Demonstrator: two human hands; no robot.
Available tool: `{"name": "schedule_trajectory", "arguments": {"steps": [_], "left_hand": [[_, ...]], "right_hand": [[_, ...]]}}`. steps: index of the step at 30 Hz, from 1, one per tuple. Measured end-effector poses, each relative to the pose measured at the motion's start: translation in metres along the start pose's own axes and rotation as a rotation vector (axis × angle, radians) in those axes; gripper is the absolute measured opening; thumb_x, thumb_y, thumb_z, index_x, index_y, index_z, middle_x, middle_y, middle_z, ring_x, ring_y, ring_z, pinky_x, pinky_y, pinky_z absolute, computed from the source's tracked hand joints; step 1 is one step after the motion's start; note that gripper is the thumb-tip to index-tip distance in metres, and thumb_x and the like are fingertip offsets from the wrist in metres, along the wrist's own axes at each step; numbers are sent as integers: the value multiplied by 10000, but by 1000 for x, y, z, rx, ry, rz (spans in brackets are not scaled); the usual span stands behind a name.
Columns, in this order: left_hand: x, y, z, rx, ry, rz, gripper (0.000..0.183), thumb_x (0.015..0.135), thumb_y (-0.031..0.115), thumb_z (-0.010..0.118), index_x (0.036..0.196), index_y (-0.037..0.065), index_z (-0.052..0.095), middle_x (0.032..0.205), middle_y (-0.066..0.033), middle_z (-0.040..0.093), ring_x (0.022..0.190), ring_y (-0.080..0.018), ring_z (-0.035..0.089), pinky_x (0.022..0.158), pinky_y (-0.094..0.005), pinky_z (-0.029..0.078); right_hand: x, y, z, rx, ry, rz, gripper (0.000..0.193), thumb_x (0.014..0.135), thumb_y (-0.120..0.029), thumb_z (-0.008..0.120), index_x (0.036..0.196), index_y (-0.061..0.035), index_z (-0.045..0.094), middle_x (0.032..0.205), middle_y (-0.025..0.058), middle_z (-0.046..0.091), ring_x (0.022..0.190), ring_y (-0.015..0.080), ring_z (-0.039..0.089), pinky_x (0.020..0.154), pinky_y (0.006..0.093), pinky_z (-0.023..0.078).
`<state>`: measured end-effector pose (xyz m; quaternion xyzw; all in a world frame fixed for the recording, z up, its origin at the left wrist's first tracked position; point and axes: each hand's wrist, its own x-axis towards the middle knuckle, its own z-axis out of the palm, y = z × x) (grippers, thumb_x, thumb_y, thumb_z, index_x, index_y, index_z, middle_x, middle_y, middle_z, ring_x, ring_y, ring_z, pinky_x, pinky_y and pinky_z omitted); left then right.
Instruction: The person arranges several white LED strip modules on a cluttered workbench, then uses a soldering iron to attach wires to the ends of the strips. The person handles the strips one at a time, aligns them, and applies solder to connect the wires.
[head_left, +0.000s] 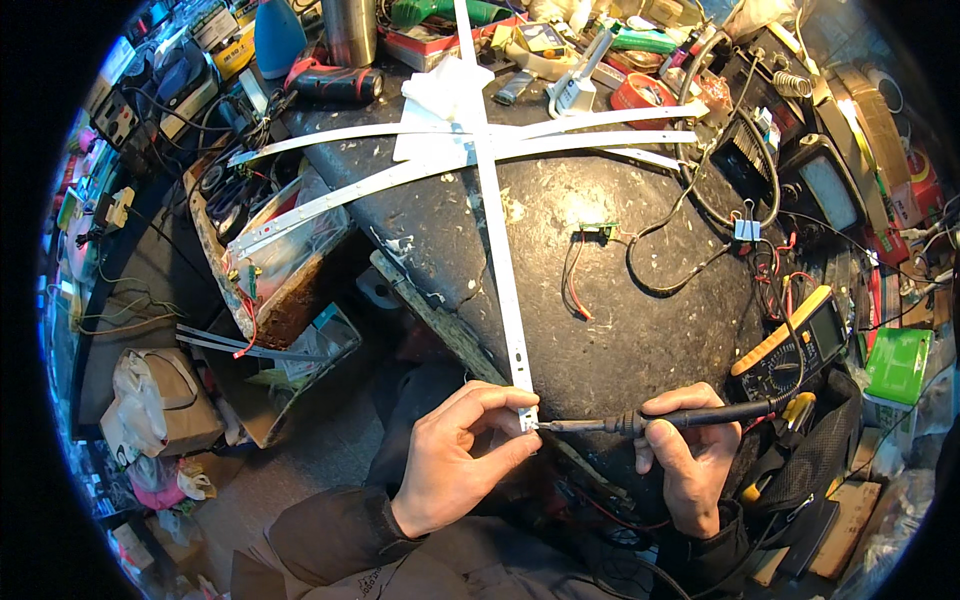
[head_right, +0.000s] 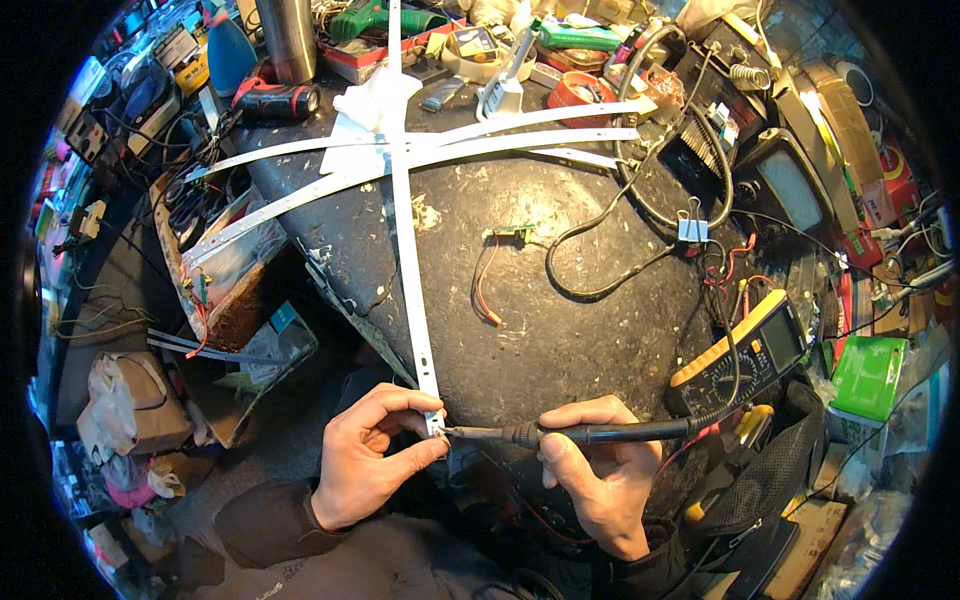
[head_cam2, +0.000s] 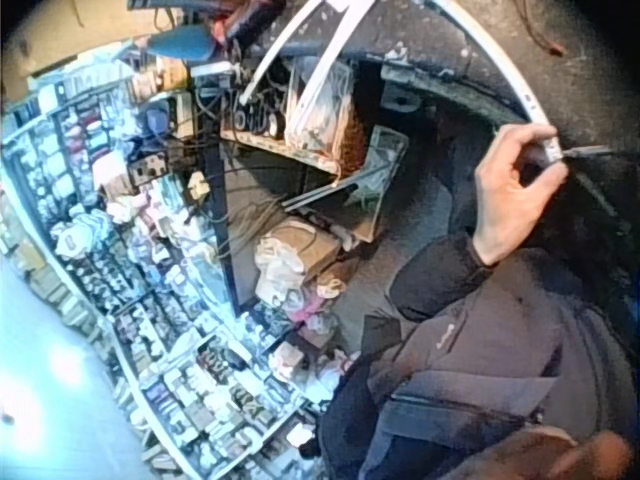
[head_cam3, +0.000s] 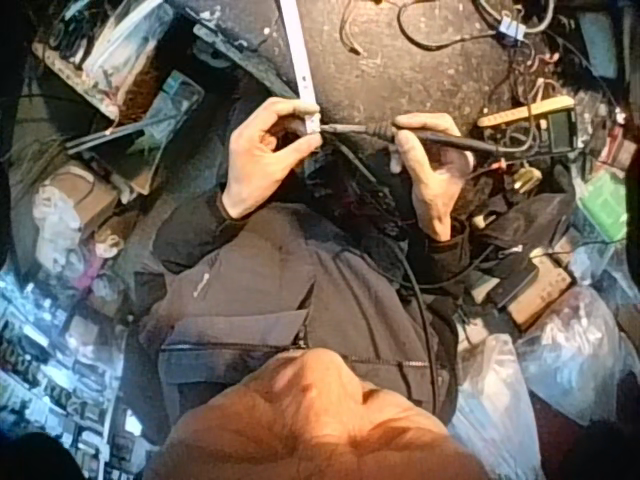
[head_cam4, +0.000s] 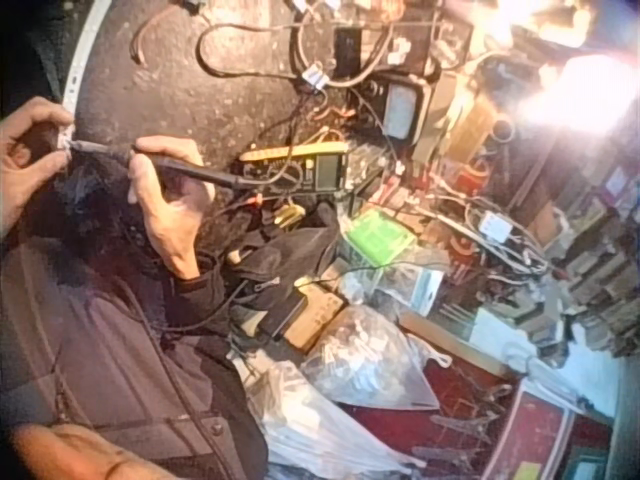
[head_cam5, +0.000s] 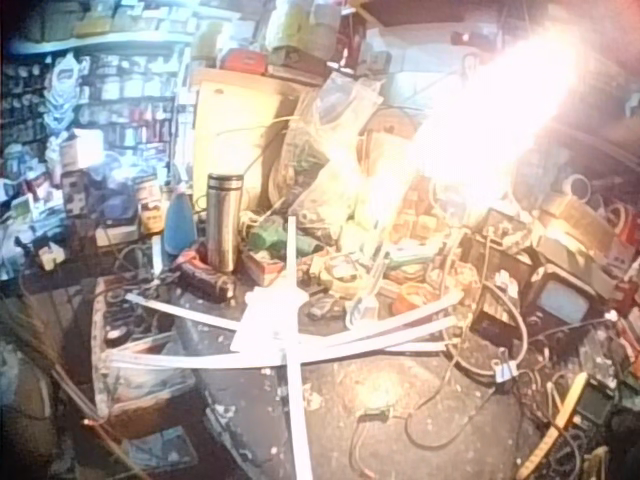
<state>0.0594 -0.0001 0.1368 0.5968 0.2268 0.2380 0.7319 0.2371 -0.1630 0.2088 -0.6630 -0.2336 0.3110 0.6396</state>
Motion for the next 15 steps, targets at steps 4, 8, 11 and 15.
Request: {"name": "schedule_trajectory", "arguments": {"steps": [4,8,11,15], "left_hand": [[0,1,-1,-9,-15,-10,395,924,-85,812,1302,-37,711,1202,-74,672,1019,-116,721,891,-250,588],[0,2,-1,-39,-23,-29,403,925,-89,809,1312,-38,706,1207,-71,668,1024,-113,719,898,-248,588],[1,2,-1,-37,-31,-22,408,925,-90,809,1316,-40,703,1207,-70,664,1029,-113,718,903,-246,585],[1,3,-1,-45,-38,-30,413,926,-94,806,1322,-45,698,1206,-71,660,1037,-113,713,913,-248,581]], "right_hand": [[0,1,1,6,1,3,185,971,36,768,1132,67,684,892,128,736,678,138,684,617,248,545],[1,1,0,4,-8,15,189,972,35,771,1140,68,690,895,125,737,679,138,688,617,246,544],[0,0,0,-22,-6,36,191,973,29,774,1143,62,695,894,122,737,683,138,693,621,246,550],[1,-2,1,-35,-8,55,197,972,23,781,1148,54,699,888,117,738,687,137,698,627,246,559]]}}
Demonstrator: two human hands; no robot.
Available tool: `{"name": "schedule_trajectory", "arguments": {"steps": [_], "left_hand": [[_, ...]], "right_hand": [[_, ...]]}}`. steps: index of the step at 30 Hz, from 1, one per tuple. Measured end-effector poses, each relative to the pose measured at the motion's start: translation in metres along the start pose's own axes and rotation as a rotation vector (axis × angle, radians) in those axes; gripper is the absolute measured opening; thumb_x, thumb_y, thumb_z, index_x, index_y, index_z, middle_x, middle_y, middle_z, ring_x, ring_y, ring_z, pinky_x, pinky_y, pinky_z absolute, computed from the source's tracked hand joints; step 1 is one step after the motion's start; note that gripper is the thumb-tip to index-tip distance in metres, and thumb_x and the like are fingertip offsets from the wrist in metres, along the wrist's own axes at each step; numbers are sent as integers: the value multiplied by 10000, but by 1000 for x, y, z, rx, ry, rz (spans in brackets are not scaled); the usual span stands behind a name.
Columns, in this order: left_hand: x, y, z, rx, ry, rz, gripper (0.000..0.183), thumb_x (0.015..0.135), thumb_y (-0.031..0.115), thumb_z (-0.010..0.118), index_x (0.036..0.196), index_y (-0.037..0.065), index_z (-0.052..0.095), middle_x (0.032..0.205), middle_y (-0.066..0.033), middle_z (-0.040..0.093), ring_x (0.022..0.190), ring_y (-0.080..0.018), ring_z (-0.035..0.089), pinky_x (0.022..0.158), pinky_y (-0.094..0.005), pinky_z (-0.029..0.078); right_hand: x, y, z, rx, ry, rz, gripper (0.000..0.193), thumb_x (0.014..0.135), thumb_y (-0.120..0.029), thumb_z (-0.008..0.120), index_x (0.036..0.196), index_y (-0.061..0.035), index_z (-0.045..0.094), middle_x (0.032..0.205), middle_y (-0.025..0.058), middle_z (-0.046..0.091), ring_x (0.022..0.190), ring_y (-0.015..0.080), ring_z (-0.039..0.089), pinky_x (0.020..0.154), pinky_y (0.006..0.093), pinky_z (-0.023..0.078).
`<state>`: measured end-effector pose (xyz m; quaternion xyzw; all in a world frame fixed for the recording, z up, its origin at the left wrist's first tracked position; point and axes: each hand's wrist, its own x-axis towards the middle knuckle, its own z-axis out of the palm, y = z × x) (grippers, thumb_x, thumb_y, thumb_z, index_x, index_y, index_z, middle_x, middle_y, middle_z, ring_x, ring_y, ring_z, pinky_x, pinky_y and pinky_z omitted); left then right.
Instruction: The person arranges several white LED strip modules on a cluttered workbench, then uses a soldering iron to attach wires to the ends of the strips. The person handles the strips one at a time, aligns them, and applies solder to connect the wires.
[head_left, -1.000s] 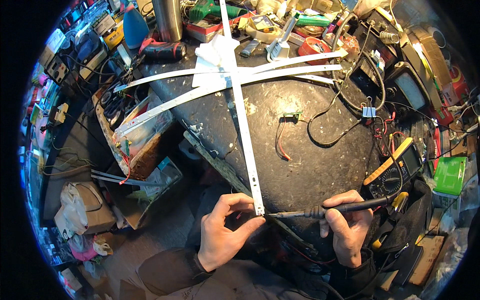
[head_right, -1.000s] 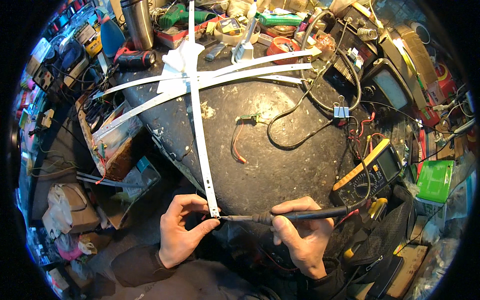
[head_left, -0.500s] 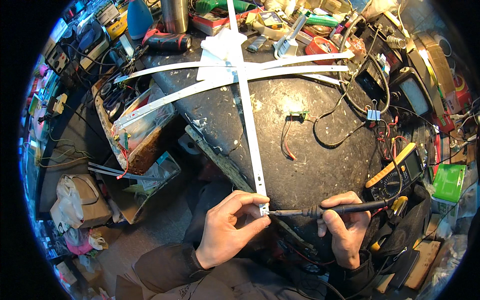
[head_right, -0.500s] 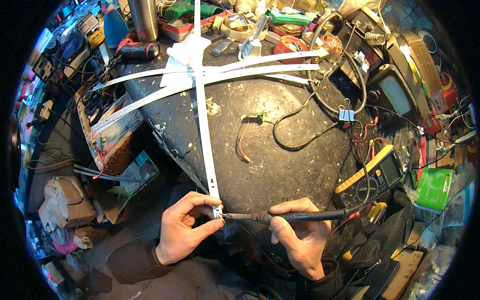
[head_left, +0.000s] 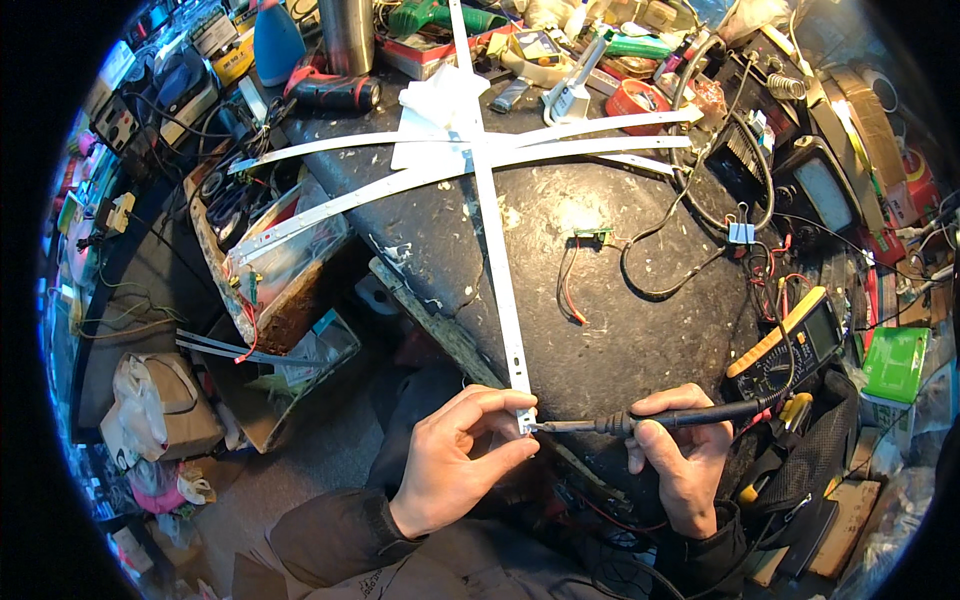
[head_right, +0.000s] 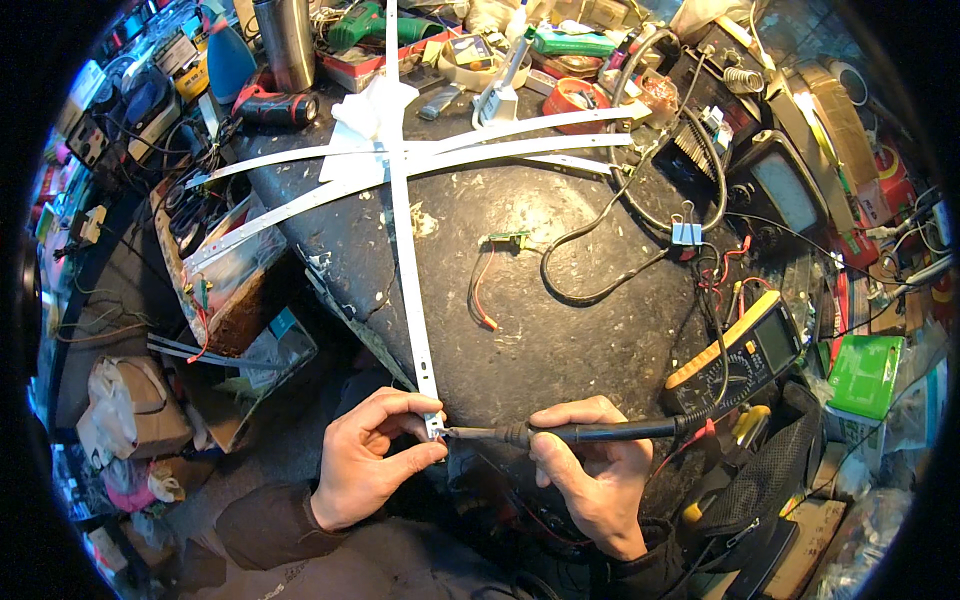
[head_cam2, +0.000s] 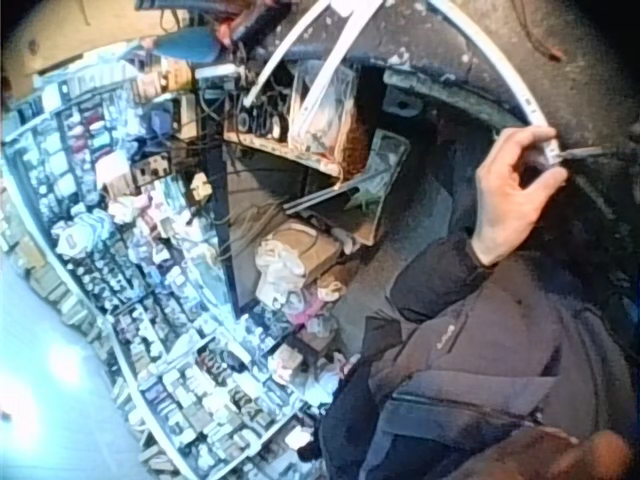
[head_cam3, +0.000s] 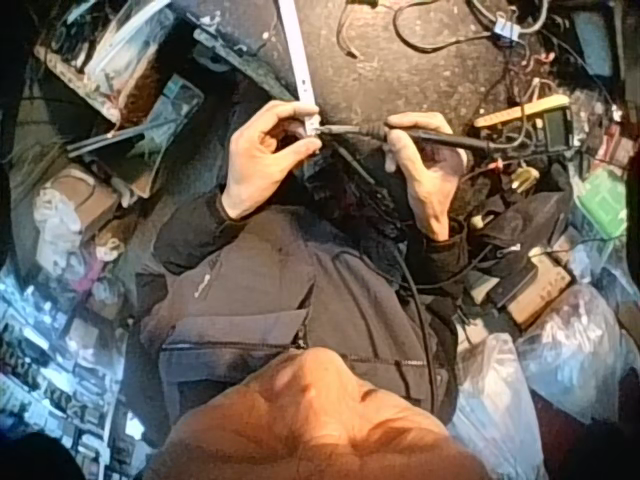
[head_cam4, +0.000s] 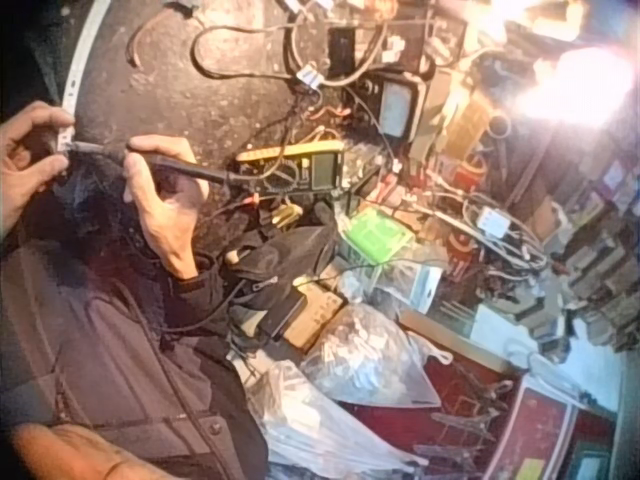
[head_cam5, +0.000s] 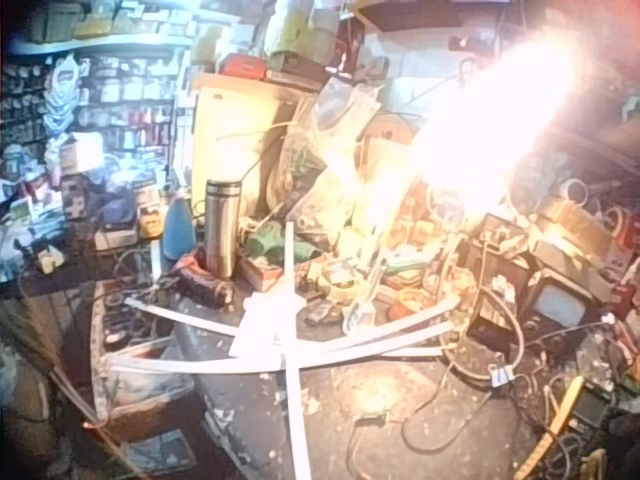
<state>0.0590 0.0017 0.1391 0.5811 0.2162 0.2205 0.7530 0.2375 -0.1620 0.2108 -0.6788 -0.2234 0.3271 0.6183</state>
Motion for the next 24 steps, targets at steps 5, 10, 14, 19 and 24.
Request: {"name": "schedule_trajectory", "arguments": {"steps": [5,10,14,19,24], "left_hand": [[0,0,0,-15,-1,-12,425,926,-98,804,1333,-47,689,1209,-72,658,1039,-113,707,922,-251,580],[0,1,0,-24,0,-17,437,922,-102,806,1339,-52,686,1205,-70,657,1035,-117,706,930,-253,578],[1,2,0,-50,-3,-39,442,920,-111,803,1342,-60,681,1206,-70,653,1040,-122,705,944,-257,574],[2,3,-1,-73,-12,-38,454,919,-120,797,1352,-67,673,1218,-72,645,1046,-124,704,955,-261,571],[2,2,-1,-67,-14,-35,457,918,-124,795,1355,-66,675,1220,-70,643,1046,-124,706,957,-263,573]], "right_hand": [[0,0,0,6,4,6,196,975,17,783,1148,53,698,885,115,739,690,138,701,625,246,562],[1,0,1,10,0,-12,193,981,7,782,1146,58,696,894,120,744,690,139,702,624,246,563],[1,-1,1,3,9,3,193,983,4,781,1147,58,695,901,126,749,685,140,702,625,247,564],[2,-1,1,-14,9,10,191,982,6,781,1145,54,694,894,129,750,679,140,703,626,248,565],[2,0,1,-8,7,3,189,979,16,780,1144,50,694,887,126,749,676,138,704,621,245,565]]}}
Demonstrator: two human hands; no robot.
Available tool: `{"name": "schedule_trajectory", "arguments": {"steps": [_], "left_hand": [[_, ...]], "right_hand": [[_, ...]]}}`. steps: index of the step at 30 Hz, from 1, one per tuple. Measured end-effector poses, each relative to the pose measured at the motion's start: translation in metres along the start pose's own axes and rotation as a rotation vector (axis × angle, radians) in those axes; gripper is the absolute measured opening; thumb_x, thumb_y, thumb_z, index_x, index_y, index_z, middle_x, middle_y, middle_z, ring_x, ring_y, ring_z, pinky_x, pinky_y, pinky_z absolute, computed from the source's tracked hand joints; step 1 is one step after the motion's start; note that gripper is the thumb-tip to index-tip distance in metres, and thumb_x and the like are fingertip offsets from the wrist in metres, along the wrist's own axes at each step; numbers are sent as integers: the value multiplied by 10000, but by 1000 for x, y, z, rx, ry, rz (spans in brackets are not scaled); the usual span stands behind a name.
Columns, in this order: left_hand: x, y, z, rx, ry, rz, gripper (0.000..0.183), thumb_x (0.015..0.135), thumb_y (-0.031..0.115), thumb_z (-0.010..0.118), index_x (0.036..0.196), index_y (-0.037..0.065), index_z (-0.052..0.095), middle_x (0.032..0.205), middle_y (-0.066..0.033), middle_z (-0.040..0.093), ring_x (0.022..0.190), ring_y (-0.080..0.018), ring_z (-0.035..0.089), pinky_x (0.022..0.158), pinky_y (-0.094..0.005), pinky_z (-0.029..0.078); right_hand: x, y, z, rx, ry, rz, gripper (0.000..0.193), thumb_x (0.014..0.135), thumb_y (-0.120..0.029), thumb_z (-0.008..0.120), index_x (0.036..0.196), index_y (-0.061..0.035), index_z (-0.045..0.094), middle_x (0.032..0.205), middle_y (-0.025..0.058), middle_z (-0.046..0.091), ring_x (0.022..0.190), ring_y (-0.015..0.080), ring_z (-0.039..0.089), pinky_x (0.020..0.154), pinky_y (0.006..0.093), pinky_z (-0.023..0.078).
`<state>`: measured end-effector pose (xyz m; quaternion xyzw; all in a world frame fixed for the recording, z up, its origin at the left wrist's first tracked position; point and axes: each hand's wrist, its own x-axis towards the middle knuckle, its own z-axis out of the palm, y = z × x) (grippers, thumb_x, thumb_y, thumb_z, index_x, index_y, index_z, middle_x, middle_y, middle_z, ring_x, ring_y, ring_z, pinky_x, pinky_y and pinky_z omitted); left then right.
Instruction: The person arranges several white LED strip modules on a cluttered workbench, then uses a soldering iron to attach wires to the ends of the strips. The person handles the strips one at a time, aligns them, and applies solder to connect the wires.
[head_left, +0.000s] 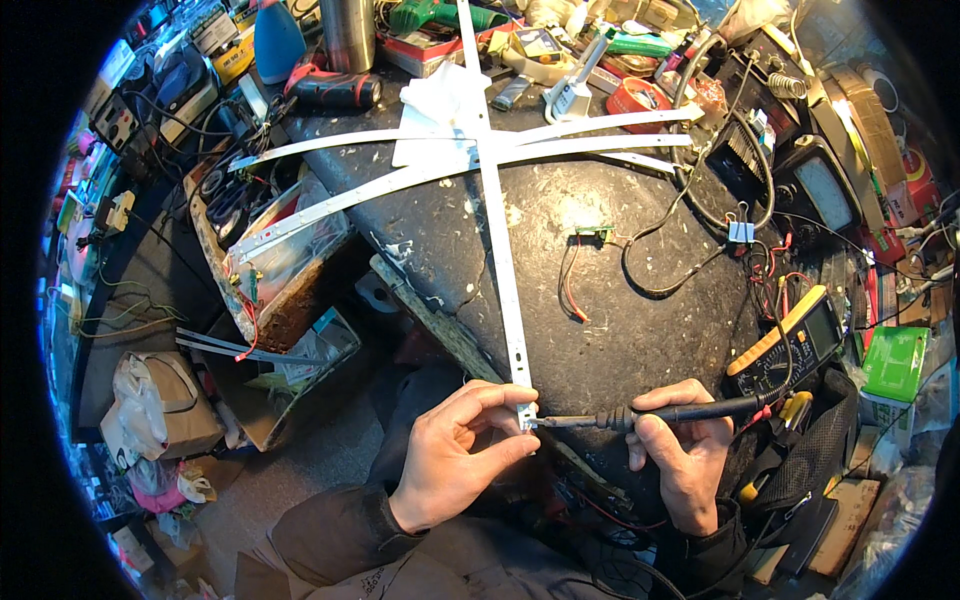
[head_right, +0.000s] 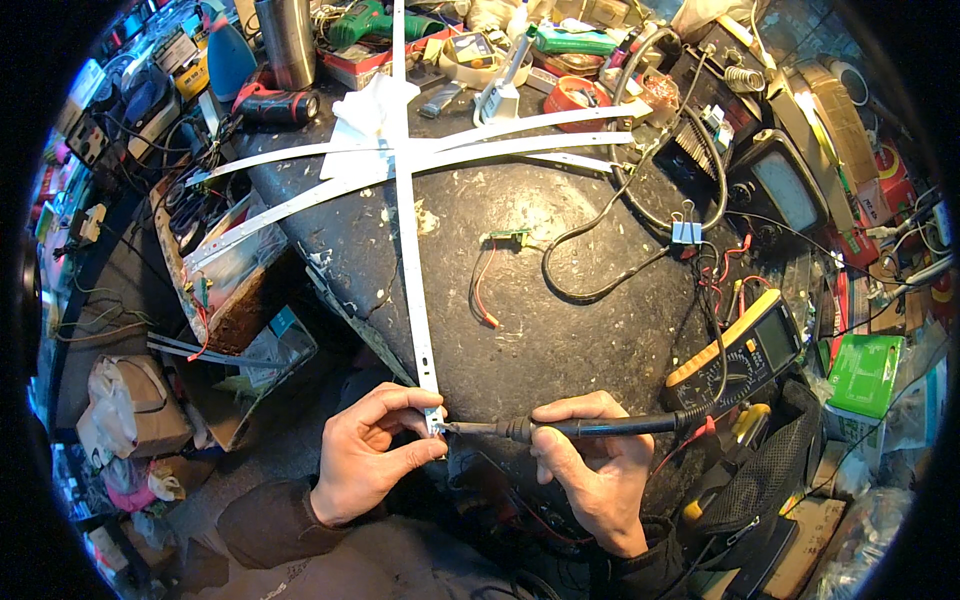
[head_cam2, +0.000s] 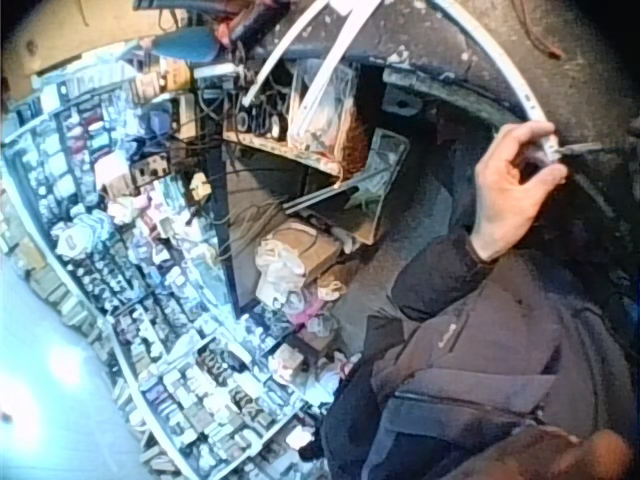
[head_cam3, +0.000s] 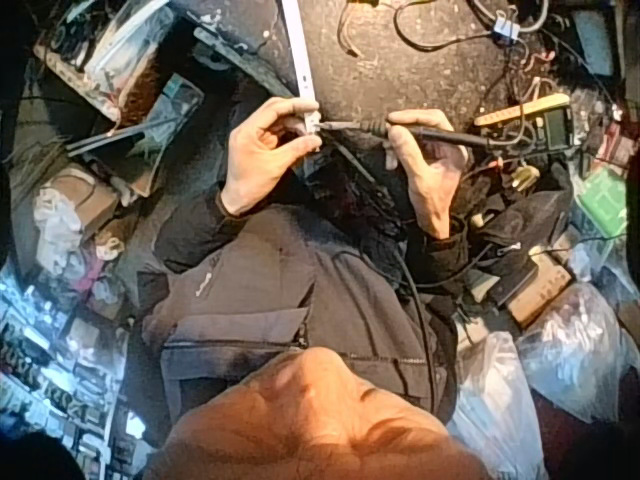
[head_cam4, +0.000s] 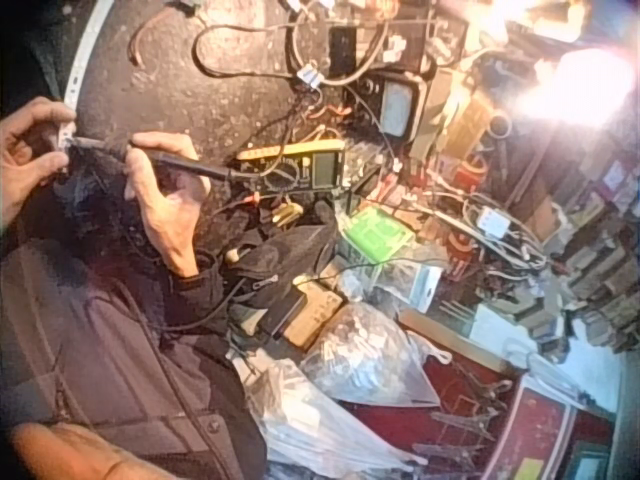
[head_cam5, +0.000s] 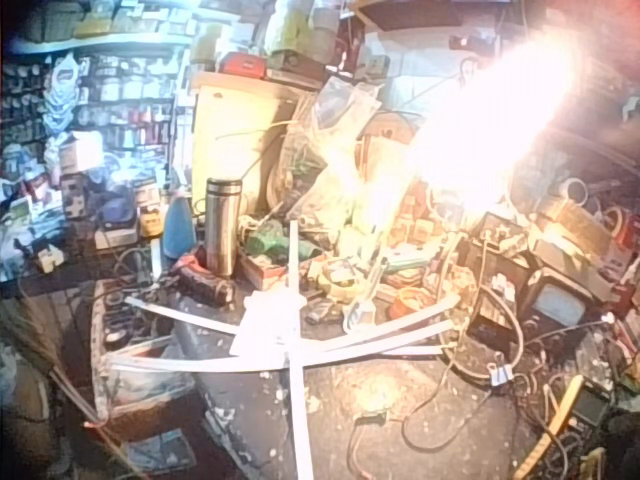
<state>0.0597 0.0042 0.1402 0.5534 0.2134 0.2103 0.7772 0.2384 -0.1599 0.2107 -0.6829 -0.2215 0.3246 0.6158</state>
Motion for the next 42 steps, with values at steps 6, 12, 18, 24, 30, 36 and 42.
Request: {"name": "schedule_trajectory", "arguments": {"steps": [6,12,18,24,30,36,42], "left_hand": [[0,0,-1,6,-7,-1,455,917,-122,796,1353,-58,683,1223,-69,642,1046,-118,705,955,-258,573],[0,0,-1,5,-1,-3,475,898,-140,800,1352,-67,681,1232,-87,640,1054,-139,705,952,-269,581],[1,1,-1,2,1,-7,502,864,-174,808,1341,-94,672,1253,-123,639,1074,-178,703,950,-291,594],[0,2,-2,-5,-6,-5,509,866,-170,810,1349,-90,672,1256,-119,638,1056,-165,705,944,-284,592],[1,1,-3,-11,-15,0,515,871,-164,811,1360,-88,671,1258,-117,637,1044,-159,707,935,-282,594],[1,2,-3,-17,-20,-3,513,876,-150,817,1363,-86,671,1263,-117,637,1046,-156,708,938,-280,596],[2,3,-4,1,-24,2,507,884,-134,821,1366,-78,675,1265,-117,637,1032,-154,715,920,-275,602]], "right_hand": [[0,-1,0,-12,-2,0,192,970,30,785,1139,51,696,884,119,748,674,135,704,609,239,565],[0,0,-1,-14,-7,-3,190,968,35,785,1136,51,698,877,112,746,673,135,705,607,237,562],[0,0,0,-5,2,7,179,972,37,778,1131,47,696,875,111,743,668,134,701,605,239,556],[0,0,-1,1,-2,-4,178,973,36,778,1130,42,695,874,114,741,671,135,701,606,245,558],[-1,1,-1,3,-3,-20,183,970,34,781,1131,43,695,879,119,741,675,139,703,606,244,558],[-1,2,-2,12,-3,-37,186,971,39,776,1135,52,689,881,126,741,676,141,703,606,244,558],[-1,2,-2,19,-9,-41,184,972,52,763,1135,64,679,894,134,741,676,144,701,608,242,559]]}}
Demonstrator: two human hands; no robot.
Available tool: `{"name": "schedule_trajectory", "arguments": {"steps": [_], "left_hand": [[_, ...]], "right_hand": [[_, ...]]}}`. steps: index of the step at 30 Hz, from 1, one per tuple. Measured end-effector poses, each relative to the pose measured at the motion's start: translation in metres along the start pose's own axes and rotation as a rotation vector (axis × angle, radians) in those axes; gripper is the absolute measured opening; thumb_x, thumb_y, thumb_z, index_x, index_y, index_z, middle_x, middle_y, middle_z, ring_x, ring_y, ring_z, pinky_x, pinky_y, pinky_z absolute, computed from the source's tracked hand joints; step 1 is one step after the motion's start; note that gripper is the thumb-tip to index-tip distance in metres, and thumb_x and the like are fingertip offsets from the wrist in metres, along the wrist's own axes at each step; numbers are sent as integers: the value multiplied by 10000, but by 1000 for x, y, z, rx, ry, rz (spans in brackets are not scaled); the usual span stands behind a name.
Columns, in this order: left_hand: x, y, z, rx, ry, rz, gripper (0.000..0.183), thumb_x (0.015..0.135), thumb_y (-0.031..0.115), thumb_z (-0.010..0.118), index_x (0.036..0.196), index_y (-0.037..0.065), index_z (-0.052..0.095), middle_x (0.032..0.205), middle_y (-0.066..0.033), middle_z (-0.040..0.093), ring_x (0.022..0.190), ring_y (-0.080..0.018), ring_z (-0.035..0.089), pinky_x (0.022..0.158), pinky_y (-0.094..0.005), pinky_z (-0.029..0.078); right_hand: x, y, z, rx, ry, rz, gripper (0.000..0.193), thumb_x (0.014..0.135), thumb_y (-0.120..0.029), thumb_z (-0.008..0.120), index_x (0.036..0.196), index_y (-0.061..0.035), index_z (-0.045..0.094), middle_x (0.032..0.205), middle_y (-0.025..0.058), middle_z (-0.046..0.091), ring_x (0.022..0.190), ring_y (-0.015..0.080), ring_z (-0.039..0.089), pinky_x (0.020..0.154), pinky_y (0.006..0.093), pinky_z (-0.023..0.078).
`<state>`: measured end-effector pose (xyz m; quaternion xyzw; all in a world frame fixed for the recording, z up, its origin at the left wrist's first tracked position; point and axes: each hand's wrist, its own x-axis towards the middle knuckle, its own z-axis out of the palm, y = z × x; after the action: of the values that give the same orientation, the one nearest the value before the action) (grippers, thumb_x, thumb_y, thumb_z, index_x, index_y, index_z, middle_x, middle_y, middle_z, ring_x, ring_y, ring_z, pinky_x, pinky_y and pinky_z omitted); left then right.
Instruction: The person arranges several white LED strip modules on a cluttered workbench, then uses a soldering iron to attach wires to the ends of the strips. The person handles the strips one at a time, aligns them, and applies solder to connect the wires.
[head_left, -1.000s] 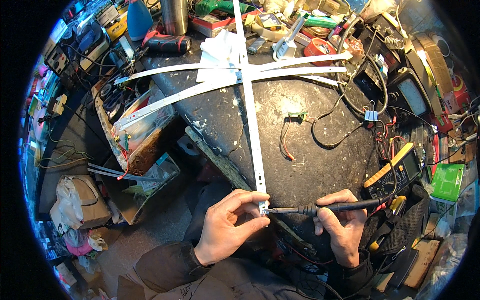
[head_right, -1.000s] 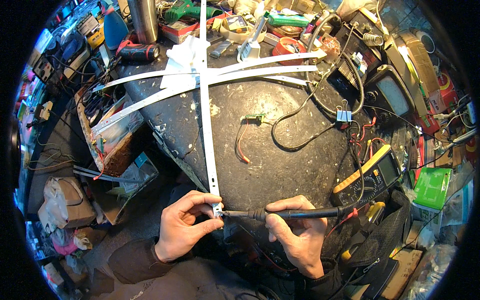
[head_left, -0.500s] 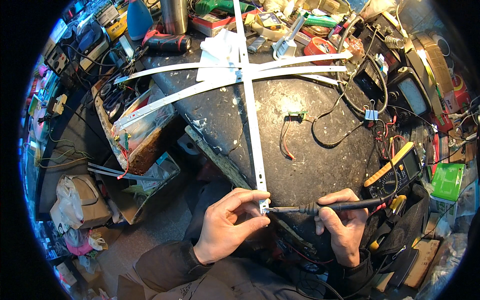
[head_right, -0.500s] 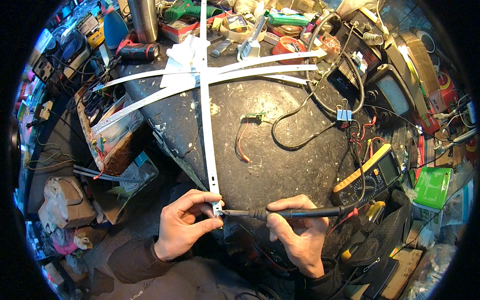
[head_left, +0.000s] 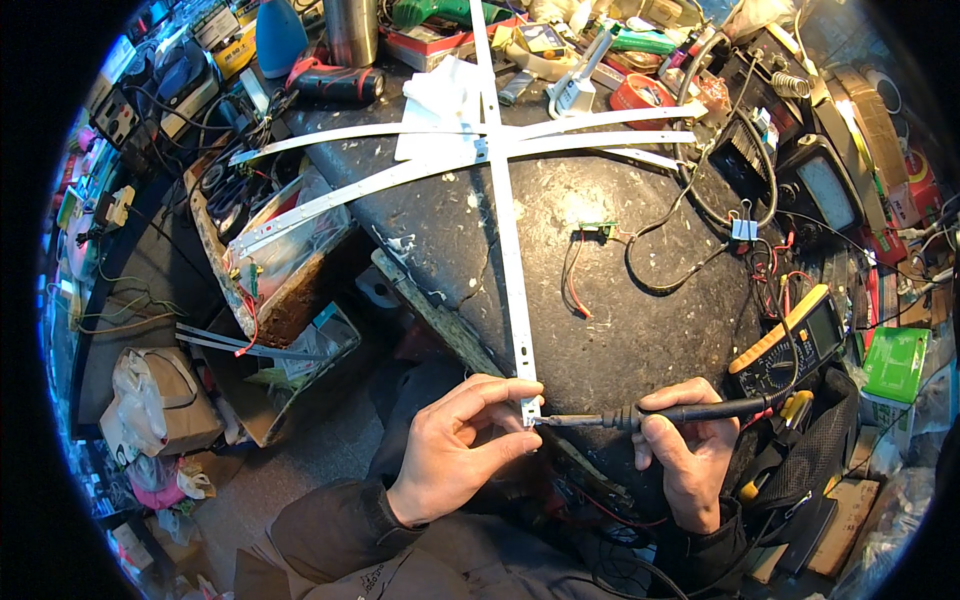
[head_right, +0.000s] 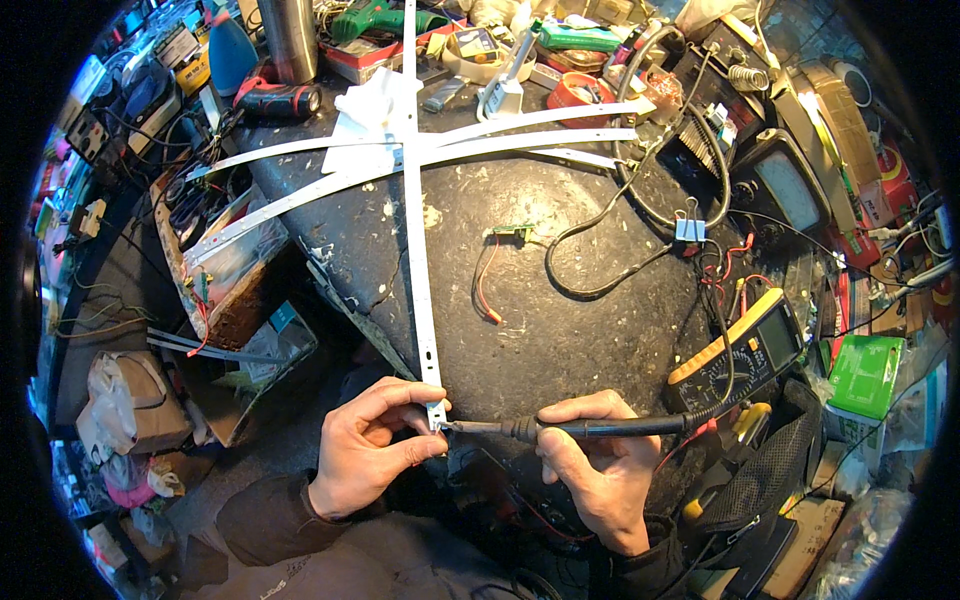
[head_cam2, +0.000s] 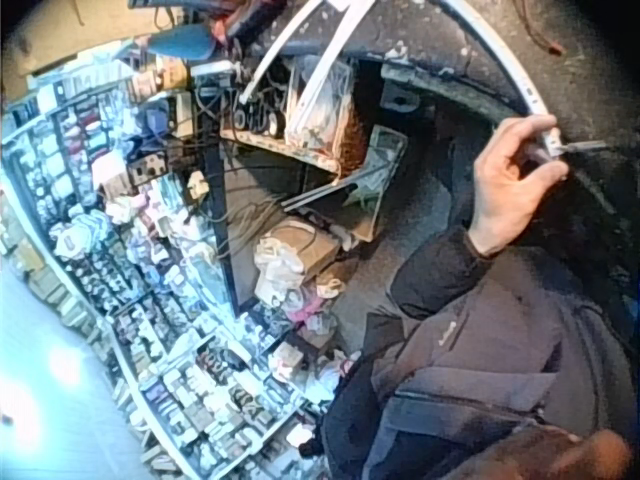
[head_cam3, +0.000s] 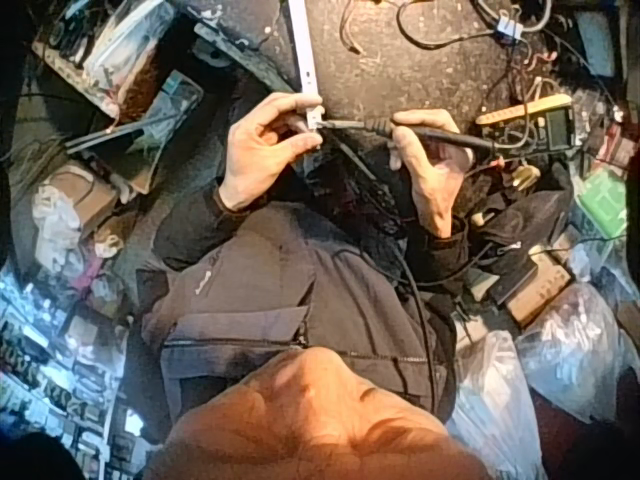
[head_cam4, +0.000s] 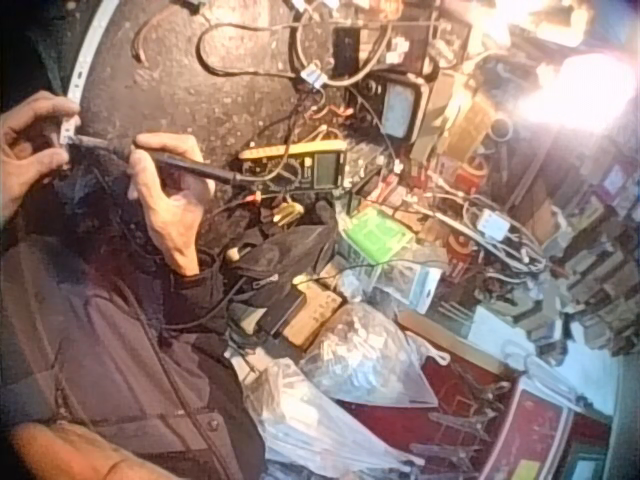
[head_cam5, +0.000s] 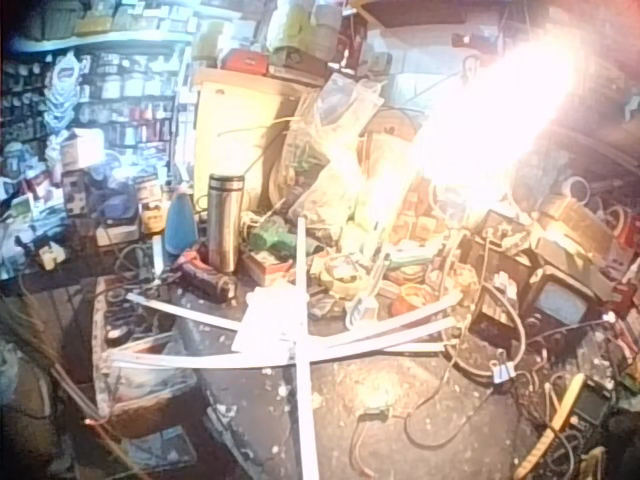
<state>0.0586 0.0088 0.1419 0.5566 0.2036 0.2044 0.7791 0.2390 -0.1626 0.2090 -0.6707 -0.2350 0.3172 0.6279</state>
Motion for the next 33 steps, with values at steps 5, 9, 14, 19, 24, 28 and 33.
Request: {"name": "schedule_trajectory", "arguments": {"steps": [5,9,14,19,24,28,33], "left_hand": [[1,0,0,-9,0,7,506,884,-131,824,1365,-76,676,1262,-114,636,1027,-151,717,894,-265,608],[1,0,0,2,-5,0,503,886,-131,823,1363,-76,675,1253,-112,637,1025,-149,718,878,-259,609],[1,-1,-1,-4,-11,-11,508,887,-132,821,1369,-77,668,1247,-110,636,1014,-150,721,815,-244,609],[1,-2,-1,2,-9,-6,510,887,-133,821,1370,-76,666,1247,-110,637,1006,-149,721,781,-239,608],[1,-2,-1,-22,-8,-8,507,890,-129,822,1369,-83,663,1257,-120,638,1003,-148,721,776,-243,609],[1,-2,-1,-35,-5,-5,504,893,-129,819,1370,-88,660,1260,-126,635,993,-150,724,771,-244,608],[1,-1,0,-51,-2,-14,501,897,-125,819,1371,-91,660,1257,-128,630,986,-155,727,759,-246,606]], "right_hand": [[-1,-1,0,18,6,-1,190,972,45,765,1138,67,676,899,132,739,678,143,701,611,242,560],[0,-1,0,7,7,2,183,975,39,766,1137,59,681,889,127,739,680,139,699,616,248,562],[0,-1,0,16,17,14,174,977,38,767,1131,50,688,882,123,740,680,135,696,620,252,562],[0,-1,0,3,17,11,170,979,32,770,1128,49,690,888,126,745,678,137,699,616,253,566],[1,-2,1,-15,21,16,172,979,26,775,1128,48,692,890,127,749,669,137,702,603,253,570],[1,-2,1,-30,24,18,174,977,26,778,1126,47,693,891,127,749,665,137,703,597,249,569],[1,-2,1,-19,13,10,169,976,35,775,1123,46,692,885,121,744,665,136,703,595,244,566]]}}
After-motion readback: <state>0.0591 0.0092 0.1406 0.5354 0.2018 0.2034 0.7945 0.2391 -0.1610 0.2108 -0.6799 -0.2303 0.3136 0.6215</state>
